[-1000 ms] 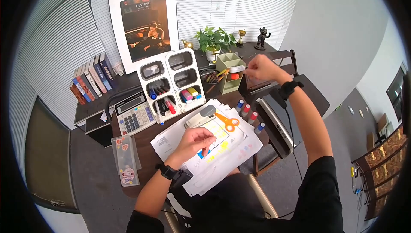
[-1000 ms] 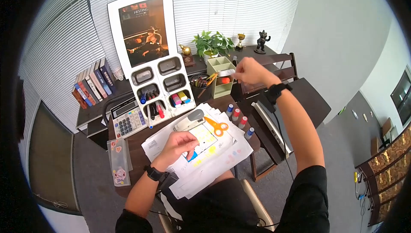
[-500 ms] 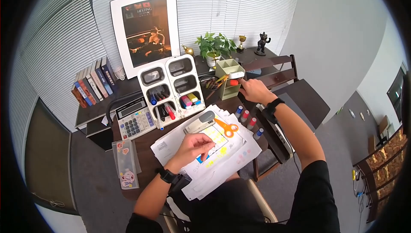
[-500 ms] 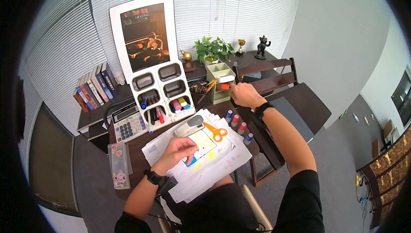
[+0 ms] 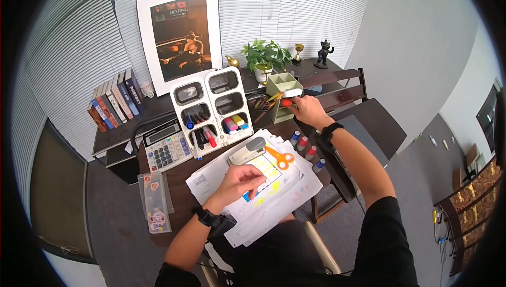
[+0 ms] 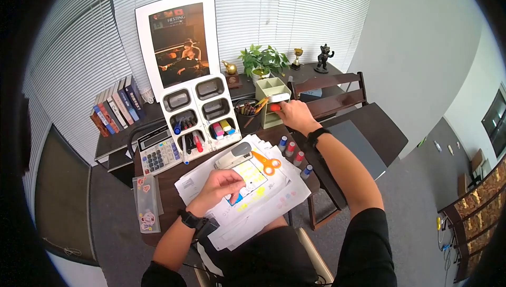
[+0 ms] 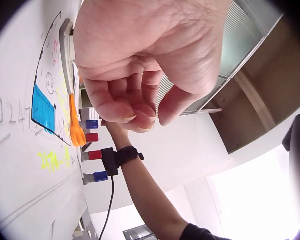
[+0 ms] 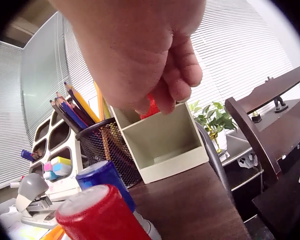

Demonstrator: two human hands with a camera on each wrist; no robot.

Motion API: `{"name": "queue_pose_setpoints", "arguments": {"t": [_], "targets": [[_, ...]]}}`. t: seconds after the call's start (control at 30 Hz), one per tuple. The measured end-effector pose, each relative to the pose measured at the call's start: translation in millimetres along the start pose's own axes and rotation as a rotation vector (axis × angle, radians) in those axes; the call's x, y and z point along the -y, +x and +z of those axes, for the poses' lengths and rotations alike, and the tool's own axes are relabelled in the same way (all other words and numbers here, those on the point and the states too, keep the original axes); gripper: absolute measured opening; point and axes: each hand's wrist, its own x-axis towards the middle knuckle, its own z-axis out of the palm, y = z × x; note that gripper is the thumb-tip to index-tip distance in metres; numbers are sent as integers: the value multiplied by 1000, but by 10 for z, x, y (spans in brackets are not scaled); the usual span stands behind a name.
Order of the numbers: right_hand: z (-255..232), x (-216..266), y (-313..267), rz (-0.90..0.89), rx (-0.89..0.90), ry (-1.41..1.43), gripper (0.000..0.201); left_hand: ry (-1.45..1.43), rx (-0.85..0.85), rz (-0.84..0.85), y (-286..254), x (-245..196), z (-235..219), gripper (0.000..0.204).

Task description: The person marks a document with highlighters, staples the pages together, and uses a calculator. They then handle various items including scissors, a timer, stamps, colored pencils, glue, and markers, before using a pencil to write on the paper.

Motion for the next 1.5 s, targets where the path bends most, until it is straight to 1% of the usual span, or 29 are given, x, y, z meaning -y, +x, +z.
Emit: {"name": "queue_pose_setpoints", "arguments": {"t": [0.07,0.2,0.27,0.3,0.33,0.4,0.43,0.47,0.53,0.57,0.7,0.73,0.77,0.83,0.87,0.93,0.97,1.03,1.07,1.13,1.17,1.2,1.27,1.3,1.33,1.4,1.43,1.47,1.5], "targets": [[40,5,-14,-59,-78,23,24,-5,0,4,6,6,-8,17],[59,-18,-32,-102,-102,25,22,-14,-8,0,7,4,-26,17],[-2,-19,-75,-178,-189,101,23,-11,-9,0,8,-2,-34,17],[-22,-42,-105,-216,-204,80,21,-6,-7,1,6,-4,-34,17],[-62,-42,-138,-225,-196,85,21,-14,-17,0,2,-10,-29,17],[-216,-1,-229,-255,-271,108,18,-15,-9,6,2,-29,-14,17],[-293,25,-273,-285,-315,128,21,-23,-18,6,2,-30,-19,17],[-375,46,-323,-292,-306,131,21,-18,-6,11,4,-29,-24,17],[-521,77,-442,-294,-274,131,27,-23,1,15,6,-28,-26,16],[-563,92,-493,-328,-302,95,30,-6,1,11,4,-31,-25,16],[-810,224,-706,-404,-327,99,35,16,9,5,5,-27,-39,19],[-866,281,-767,-404,-323,103,35,28,16,4,2,-26,-43,21],[-953,355,-834,-438,-323,77,37,26,15,0,5,-16,-47,21],[-1083,511,-965,-516,-346,65,43,35,25,14,20,15,-37,29],[-1190,640,-1052,-551,-319,-4,44,34,24,6,24,6,-12,29],[-1277,928,-1224,-626,-282,47,40,-28,30,26,4,-44,67,37],[-1307,1077,-1296,-659,-254,35,41,-20,31,2,2,-49,94,37],[-1227,1329,-1426,-695,-196,44,44,-146,116,78,-24,-31,141,42],[-1098,1443,-1487,-695,-206,72,48,-139,121,50,-31,-1,125,42],[-830,1653,-1515,-650,-347,84,49,-117,82,61,-22,104,83,40],[-751,1736,-1545,-546,-302,162,43,-206,67,50,3,117,56,37],[-670,1809,-1575,-527,-303,178,43,-201,68,26,9,128,36,37],[-495,1923,-1575,-238,-430,439,39,-120,-56,98,19,67,8,31],[-370,1963,-1592,-69,-526,619,38,-117,-119,125,2,25,28,27],[-304,2019,-1607,113,-614,795,38,-109,-125,110,0,21,-20,27],[-238,2064,-1632,612,-501,1455,41,3,-70,109,21,34,-99,25],[-255,1983,-1602,572,-471,1654,45,38,-90,112,33,11,-67,24],[-260,1918,-1585,570,-390,1757,48,40,-77,95,45,55,-84,24],[-234,1884,-1567,550,-336,1781,45,184,-43,130,50,123,-130,24]]}}
